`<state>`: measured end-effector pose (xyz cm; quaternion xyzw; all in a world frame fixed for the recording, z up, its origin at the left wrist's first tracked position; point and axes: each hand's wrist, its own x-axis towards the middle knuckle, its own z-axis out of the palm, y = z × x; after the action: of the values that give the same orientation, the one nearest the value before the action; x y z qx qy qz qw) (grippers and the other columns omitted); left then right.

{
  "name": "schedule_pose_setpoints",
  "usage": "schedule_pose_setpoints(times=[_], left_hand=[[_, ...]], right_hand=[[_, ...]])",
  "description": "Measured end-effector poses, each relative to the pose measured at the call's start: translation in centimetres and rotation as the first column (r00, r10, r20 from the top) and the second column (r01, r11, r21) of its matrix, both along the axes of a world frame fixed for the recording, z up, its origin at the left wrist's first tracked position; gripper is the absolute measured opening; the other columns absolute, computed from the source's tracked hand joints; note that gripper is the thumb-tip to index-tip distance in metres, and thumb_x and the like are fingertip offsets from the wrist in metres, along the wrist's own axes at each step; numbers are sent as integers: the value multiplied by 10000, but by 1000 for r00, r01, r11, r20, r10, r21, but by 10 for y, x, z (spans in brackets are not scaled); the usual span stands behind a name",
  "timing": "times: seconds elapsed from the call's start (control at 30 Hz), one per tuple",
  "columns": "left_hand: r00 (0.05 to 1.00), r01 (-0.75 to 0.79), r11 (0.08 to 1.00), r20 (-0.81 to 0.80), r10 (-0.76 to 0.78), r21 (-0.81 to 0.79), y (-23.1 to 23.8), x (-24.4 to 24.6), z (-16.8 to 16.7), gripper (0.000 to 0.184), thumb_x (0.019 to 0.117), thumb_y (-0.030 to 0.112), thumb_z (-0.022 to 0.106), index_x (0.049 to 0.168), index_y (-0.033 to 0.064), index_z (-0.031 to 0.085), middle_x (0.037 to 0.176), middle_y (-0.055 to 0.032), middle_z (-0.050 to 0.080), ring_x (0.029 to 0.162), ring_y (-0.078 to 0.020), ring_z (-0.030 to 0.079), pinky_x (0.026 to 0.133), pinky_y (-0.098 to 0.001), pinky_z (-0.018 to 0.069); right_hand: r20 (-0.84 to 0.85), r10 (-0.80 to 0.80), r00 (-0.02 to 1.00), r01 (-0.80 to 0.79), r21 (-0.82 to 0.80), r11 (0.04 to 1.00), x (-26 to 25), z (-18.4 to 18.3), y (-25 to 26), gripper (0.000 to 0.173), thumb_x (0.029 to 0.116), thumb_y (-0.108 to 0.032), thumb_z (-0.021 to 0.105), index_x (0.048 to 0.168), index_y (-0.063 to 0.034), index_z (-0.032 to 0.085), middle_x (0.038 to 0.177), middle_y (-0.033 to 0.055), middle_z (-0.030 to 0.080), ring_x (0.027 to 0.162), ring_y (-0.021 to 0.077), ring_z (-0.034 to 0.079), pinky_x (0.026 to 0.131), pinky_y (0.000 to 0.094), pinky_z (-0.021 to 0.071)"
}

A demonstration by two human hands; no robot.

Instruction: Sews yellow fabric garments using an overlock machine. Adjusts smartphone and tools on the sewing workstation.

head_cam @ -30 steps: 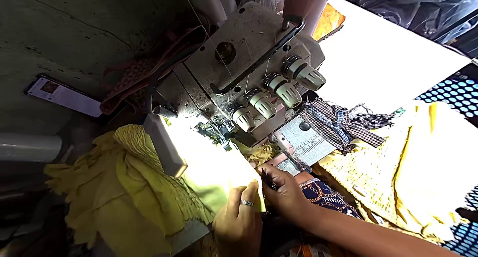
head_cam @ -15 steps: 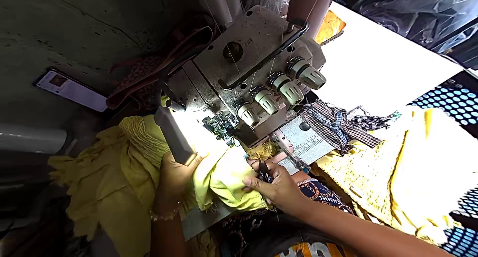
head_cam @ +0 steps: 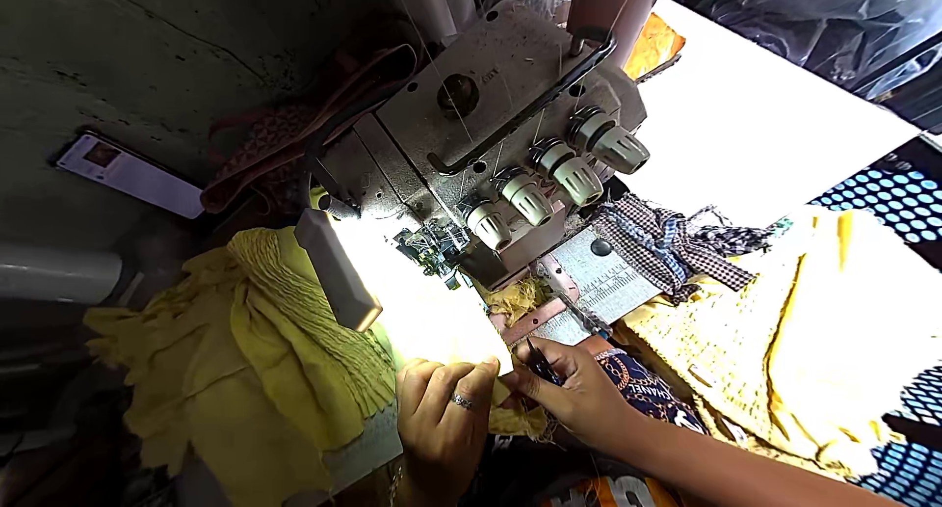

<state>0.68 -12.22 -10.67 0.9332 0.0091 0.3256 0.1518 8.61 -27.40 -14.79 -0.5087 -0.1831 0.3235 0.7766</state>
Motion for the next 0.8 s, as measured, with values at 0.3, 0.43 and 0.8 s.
schedule_pose_setpoints(times=[0.3,0.43,0.8], left_hand=[[1000,17,999,-3,-17,-28,7,1,1,113,977,270,676,914,176,674,877,50,636,946,-79,565,915,-226,390],[1000,10,954,3,-9,-299,7,-2,5,112,1000,259,656,1051,177,711,978,47,640,968,-10,603,882,-143,478],[981,-10,776,144,129,-631,19,9,11,50,930,253,728,935,252,778,959,181,726,932,55,668,838,-138,553]], right_hand=[[-9,5,1000,-5,23,1000,0,1,0,79,994,-119,639,1023,-70,693,867,-59,729,737,5,700,683,178,602],[52,9,999,-10,14,1000,0,5,1,106,1004,-141,632,1007,-57,696,848,-56,727,740,-14,689,688,160,586],[104,-11,995,8,25,1000,-3,9,7,129,1003,-145,629,1001,-32,691,868,-24,732,762,14,721,711,192,621]])
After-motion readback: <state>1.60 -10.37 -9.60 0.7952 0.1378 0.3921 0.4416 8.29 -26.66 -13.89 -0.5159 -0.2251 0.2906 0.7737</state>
